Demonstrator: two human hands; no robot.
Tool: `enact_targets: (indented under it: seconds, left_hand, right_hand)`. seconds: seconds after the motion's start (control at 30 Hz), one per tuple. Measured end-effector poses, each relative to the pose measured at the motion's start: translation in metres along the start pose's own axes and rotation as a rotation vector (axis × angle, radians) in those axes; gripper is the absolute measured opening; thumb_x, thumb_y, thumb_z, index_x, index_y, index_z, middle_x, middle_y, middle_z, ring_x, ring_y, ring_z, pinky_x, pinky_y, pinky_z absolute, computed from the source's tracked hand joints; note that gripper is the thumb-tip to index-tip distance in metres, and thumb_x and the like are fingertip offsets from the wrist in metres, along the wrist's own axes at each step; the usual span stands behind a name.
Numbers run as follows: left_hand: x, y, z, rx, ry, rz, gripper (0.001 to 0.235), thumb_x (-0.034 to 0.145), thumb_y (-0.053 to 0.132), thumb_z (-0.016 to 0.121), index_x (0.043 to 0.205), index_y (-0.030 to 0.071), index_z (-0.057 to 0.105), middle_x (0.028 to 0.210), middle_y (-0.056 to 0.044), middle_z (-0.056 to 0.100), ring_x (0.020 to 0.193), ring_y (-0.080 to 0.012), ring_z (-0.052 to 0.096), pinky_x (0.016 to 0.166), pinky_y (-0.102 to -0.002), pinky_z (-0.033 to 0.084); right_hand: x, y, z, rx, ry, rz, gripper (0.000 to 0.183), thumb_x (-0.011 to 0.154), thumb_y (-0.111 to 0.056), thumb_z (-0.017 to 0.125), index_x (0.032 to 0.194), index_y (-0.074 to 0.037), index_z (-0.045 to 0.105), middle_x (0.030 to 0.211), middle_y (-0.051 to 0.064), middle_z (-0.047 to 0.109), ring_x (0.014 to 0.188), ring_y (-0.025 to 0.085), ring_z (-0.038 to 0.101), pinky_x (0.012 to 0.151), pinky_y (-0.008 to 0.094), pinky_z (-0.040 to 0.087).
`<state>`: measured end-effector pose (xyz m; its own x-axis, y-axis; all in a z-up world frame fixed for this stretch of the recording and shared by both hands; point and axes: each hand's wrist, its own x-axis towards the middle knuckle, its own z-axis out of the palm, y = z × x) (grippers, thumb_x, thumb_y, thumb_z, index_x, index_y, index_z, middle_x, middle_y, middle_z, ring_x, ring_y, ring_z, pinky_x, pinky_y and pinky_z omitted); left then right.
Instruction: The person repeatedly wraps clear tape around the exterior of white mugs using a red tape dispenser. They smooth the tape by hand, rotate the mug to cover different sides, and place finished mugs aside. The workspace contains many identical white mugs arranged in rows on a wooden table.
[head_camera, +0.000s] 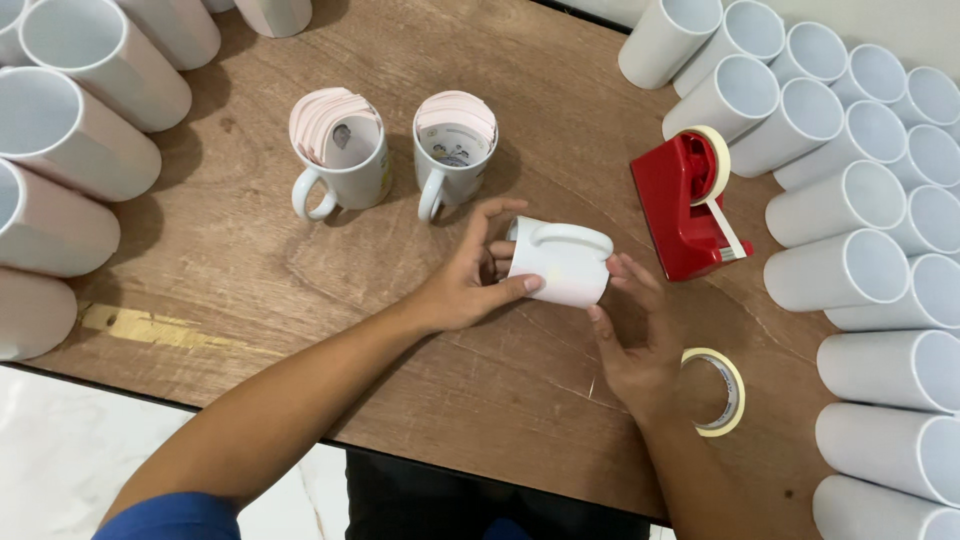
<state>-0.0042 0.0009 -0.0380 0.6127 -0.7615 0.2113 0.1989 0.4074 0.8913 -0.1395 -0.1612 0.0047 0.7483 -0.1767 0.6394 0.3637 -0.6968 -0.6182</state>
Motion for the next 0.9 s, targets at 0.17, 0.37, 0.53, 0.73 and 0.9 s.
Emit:
enact_targets:
  seconds: [0.17, 0.37, 0.53, 0.73, 0.9]
  left_hand:
    - [0.000, 0.001, -0.003, 0.017, -0.023, -0.009, 0.079, 0.084, -0.001, 0.066, 0.143, 0.017, 0.017, 0.105, -0.015, 0.064, 0.092, -0.0191, 0.064, 0.080, -0.032, 0.059]
    - [0.004, -0.004, -0.010, -0.019, -0.044, -0.040, 0.079, 0.084, 0.000, 0.066, 0.144, 0.017, 0.017, 0.104, -0.016, 0.066, 0.089, -0.0191, 0.065, 0.078, -0.032, 0.059]
    - [0.002, 0.000, -0.011, -0.008, -0.097, -0.051, 0.079, 0.084, 0.001, 0.067, 0.144, 0.018, 0.019, 0.102, -0.017, 0.066, 0.088, -0.0197, 0.064, 0.078, -0.032, 0.058]
    - [0.004, -0.002, -0.012, 0.026, -0.139, -0.057, 0.067, 0.086, 0.005, 0.066, 0.141, 0.016, 0.028, 0.105, -0.015, 0.065, 0.091, -0.0169, 0.061, 0.079, -0.031, 0.057]
    - [0.007, -0.007, -0.011, -0.064, -0.074, -0.067, 0.060, 0.091, 0.013, 0.064, 0.140, 0.017, 0.030, 0.105, -0.016, 0.066, 0.091, -0.0193, 0.064, 0.078, -0.031, 0.058]
  right_hand:
    - [-0.004, 0.003, 0.002, 0.039, 0.004, 0.040, 0.032, 0.082, 0.005, 0.066, 0.111, 0.006, 0.052, 0.120, 0.022, 0.060, 0.123, 0.040, 0.052, 0.102, 0.050, 0.042]
    - [-0.008, 0.008, 0.000, 0.045, 0.016, 0.059, 0.031, 0.081, 0.009, 0.066, 0.108, 0.008, 0.052, 0.115, 0.022, 0.061, 0.118, 0.040, 0.056, 0.100, 0.051, 0.046]
    - [-0.009, 0.010, -0.003, 0.073, 0.048, 0.009, 0.026, 0.083, 0.010, 0.064, 0.106, 0.008, 0.052, 0.109, 0.023, 0.063, 0.109, 0.038, 0.061, 0.095, 0.050, 0.049]
    - [0.002, 0.007, -0.008, 0.128, 0.115, -0.027, 0.013, 0.087, 0.005, 0.058, 0.098, 0.008, 0.053, 0.103, 0.028, 0.063, 0.094, 0.043, 0.068, 0.085, 0.051, 0.054]
    - [0.045, -0.012, -0.001, 0.141, 0.138, -0.198, 0.010, 0.082, 0.008, 0.068, 0.080, 0.013, 0.059, 0.069, 0.023, 0.064, 0.063, 0.034, 0.065, 0.061, 0.037, 0.052]
